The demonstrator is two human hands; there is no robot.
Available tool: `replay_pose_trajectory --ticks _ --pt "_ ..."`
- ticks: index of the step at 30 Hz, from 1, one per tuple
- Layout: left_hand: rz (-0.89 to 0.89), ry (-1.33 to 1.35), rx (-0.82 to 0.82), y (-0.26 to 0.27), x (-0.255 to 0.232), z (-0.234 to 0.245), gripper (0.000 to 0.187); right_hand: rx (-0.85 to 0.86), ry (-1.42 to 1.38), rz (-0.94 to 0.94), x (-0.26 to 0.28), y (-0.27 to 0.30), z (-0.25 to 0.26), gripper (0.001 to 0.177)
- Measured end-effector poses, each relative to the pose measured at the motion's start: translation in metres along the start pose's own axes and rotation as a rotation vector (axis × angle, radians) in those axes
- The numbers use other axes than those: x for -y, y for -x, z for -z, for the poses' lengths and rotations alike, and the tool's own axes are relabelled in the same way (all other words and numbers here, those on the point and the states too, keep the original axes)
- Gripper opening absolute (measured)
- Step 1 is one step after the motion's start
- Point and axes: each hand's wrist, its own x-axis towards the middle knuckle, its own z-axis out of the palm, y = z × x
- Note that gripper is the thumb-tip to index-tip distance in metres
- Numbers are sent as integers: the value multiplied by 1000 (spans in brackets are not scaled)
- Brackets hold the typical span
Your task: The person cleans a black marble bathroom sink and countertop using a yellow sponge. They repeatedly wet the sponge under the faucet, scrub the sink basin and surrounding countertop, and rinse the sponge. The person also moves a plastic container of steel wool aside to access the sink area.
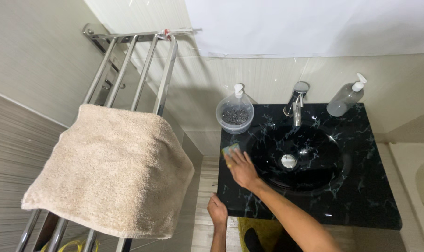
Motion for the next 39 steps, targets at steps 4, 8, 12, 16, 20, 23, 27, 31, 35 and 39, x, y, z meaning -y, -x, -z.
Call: replay_pose_trajectory --ticks 4,8,12,16,20,23,27,31,35,39 --pt "-83 -16 -35 -7 3 -3 53 129 -61 263 23 24 -12 48" --pt "-2 -42 45 -2 -5 7 54 -48 -26 124 3 -23 -9 50" --pt "15 -50 82 -4 -8 13 55 -109 -86 -33 1 -29 -8 54" --pt "21 -77 64 -10 5 -1 58 -127 -115 132 29 46 -22 53" --pt "13 135 71 -16 17 -3 56 105 -98 123 31 133 -17 60" --pt "-72 76 34 -14 12 -1 53 -38 -22 27 5 139 -10 59" --pt "-90 -256 111 -10 -32 11 44 -144 -67 -264 -7 105 -4 63" --pt "-265 -687 42 2 -76 8 50 -246 -47 -190 -2 94 -11 60" --pt "-287 -848 -23 16 -93 3 61 -219 -1 -38 -21 124 -8 57" --pt "-303 -835 -21 14 -96 5 64 -48 -283 -417 -73 116 -11 50"
